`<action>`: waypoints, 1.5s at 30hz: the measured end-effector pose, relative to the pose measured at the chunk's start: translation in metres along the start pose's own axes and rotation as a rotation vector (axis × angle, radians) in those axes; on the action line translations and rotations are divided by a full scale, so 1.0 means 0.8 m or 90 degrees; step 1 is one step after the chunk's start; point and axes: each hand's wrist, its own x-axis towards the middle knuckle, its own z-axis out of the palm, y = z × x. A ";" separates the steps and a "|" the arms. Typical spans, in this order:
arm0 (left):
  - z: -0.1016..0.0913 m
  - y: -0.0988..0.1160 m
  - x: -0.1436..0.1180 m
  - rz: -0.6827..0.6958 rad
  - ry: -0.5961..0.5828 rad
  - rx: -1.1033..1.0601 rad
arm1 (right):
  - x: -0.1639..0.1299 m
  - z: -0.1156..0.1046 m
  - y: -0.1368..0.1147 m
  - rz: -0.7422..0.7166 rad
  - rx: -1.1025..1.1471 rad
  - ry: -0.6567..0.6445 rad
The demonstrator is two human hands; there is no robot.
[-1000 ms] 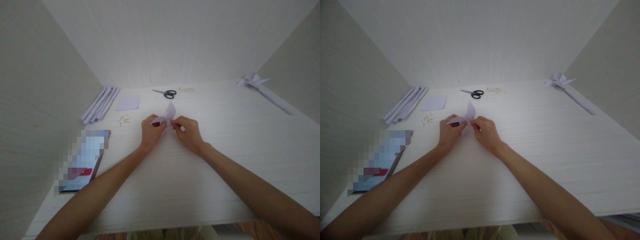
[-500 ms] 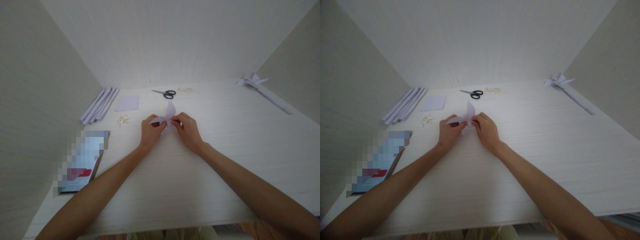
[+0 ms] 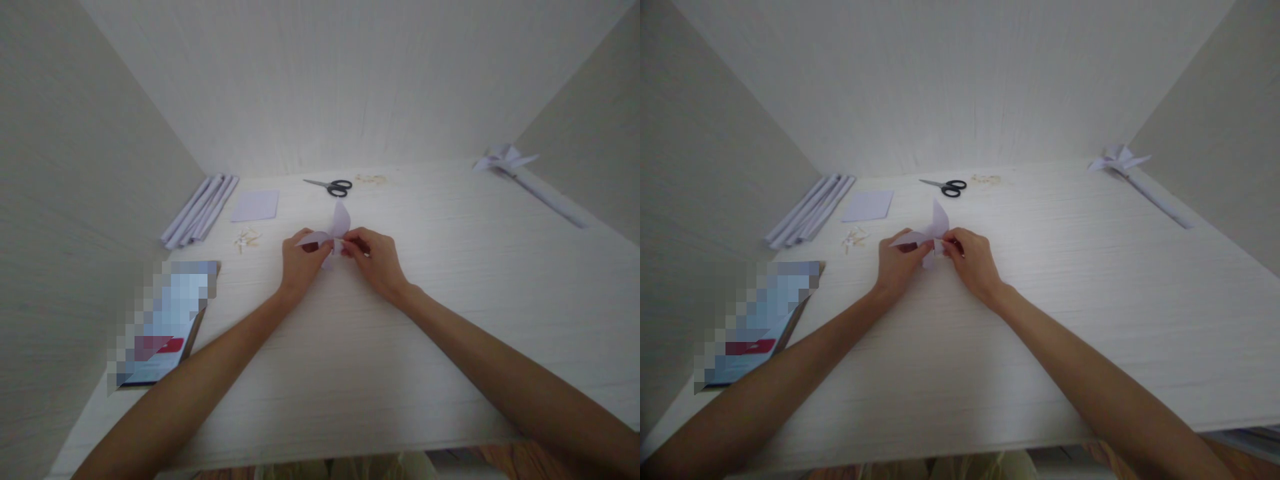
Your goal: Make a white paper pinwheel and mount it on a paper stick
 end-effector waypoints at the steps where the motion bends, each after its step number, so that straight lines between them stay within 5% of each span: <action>1: 0.000 0.000 0.000 -0.006 0.001 -0.009 | 0.000 0.001 0.001 0.006 0.021 0.008; 21: 0.002 -0.011 0.004 -0.011 -0.016 -0.061 | -0.001 0.003 -0.002 0.077 0.181 0.049; 37: 0.001 -0.015 0.006 -0.059 0.022 -0.184 | -0.006 -0.005 -0.016 -0.131 -0.044 -0.017; 45: 0.002 -0.014 0.007 -0.052 0.030 -0.193 | -0.004 -0.004 -0.016 -0.128 -0.045 0.000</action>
